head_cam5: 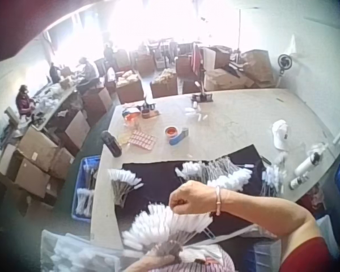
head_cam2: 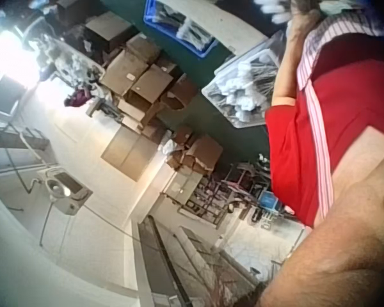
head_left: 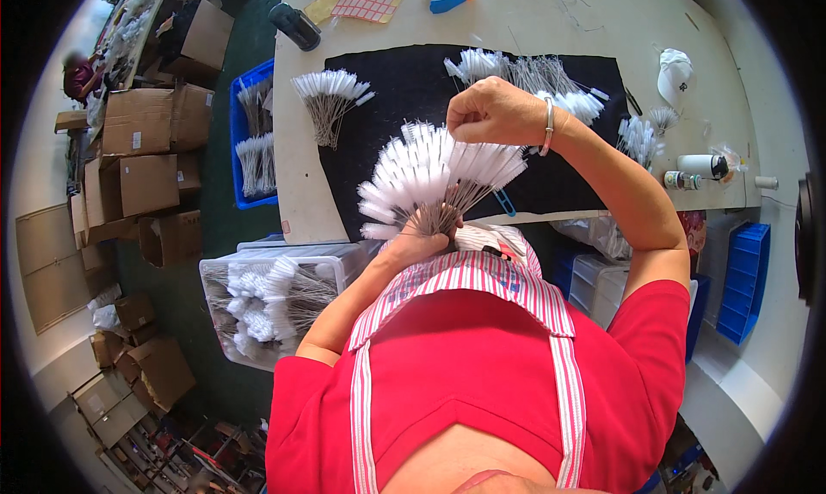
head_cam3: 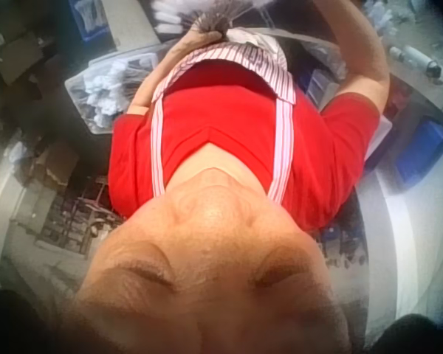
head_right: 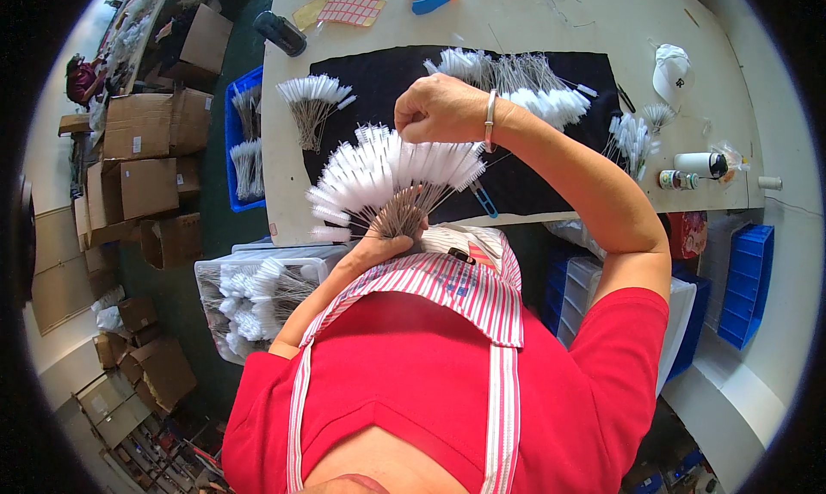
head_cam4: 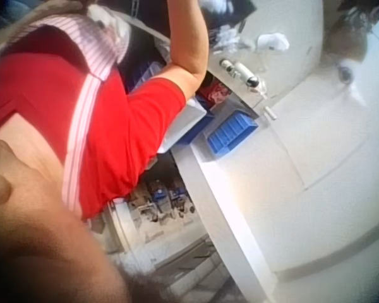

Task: The recorder is sorting and bundling white plastic tubes or rods in an industrial setting.

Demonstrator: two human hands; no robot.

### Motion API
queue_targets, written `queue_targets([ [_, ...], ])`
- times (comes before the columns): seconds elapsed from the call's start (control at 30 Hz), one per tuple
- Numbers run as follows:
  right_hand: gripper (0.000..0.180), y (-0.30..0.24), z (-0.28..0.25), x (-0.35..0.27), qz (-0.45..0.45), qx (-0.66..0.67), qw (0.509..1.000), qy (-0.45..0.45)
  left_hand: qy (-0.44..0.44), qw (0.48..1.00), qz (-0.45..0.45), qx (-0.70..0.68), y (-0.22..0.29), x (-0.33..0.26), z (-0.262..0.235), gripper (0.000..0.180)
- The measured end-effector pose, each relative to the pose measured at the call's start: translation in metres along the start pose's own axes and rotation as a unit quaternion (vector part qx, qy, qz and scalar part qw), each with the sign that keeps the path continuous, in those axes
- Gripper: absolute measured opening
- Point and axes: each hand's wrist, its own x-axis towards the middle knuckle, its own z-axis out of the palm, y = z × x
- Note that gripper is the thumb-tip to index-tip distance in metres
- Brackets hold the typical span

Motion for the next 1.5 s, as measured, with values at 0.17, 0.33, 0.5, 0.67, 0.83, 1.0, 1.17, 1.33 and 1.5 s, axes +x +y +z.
queue_targets([
  [0.17, 0.017, 0.017, -0.013, 0.004, 0.057, 0.147, 0.972, 0.172, -0.020, 0.998, 0.028, -0.046, -0.006, -0.001, -0.004, 0.054],
  [0.33, 0.020, 0.043, -0.012, 0.006, 0.144, 0.212, 0.951, 0.171, -0.059, 0.996, 0.023, -0.069, -0.012, 0.001, -0.011, 0.084],
  [0.5, 0.021, 0.043, 0.001, 0.012, 0.110, 0.295, 0.919, 0.237, -0.040, 0.995, 0.005, -0.092, -0.011, -0.001, -0.008, 0.080],
  [0.67, 0.019, 0.026, 0.008, 0.007, 0.012, 0.019, 0.994, 0.109, -0.023, 0.995, -0.009, -0.094, -0.009, -0.001, -0.007, 0.080],
  [0.83, 0.016, 0.017, -0.004, 0.007, 0.059, -0.031, 0.995, 0.068, -0.038, 0.997, 0.005, -0.068, -0.009, 0.000, -0.009, 0.079],
  [1.0, 0.010, -0.001, 0.001, 0.011, -0.007, -0.041, 0.990, 0.135, -0.012, 0.999, -0.012, -0.044, -0.013, 0.000, -0.008, 0.078],
  [1.17, 0.012, -0.014, 0.006, 0.013, 0.015, -0.113, 0.992, 0.047, -0.002, 0.999, 0.002, -0.033, -0.015, 0.000, -0.007, 0.056],
  [1.33, 0.016, -0.018, 0.005, 0.019, 0.065, -0.089, 0.994, 0.021, 0.019, 0.999, -0.001, 0.037, -0.013, -0.001, -0.004, 0.030],
  [1.5, 0.011, -0.010, 0.004, 0.014, 0.031, 0.024, 0.990, 0.136, -0.034, 0.996, 0.023, 0.076, -0.021, -0.001, -0.013, 0.076],
])
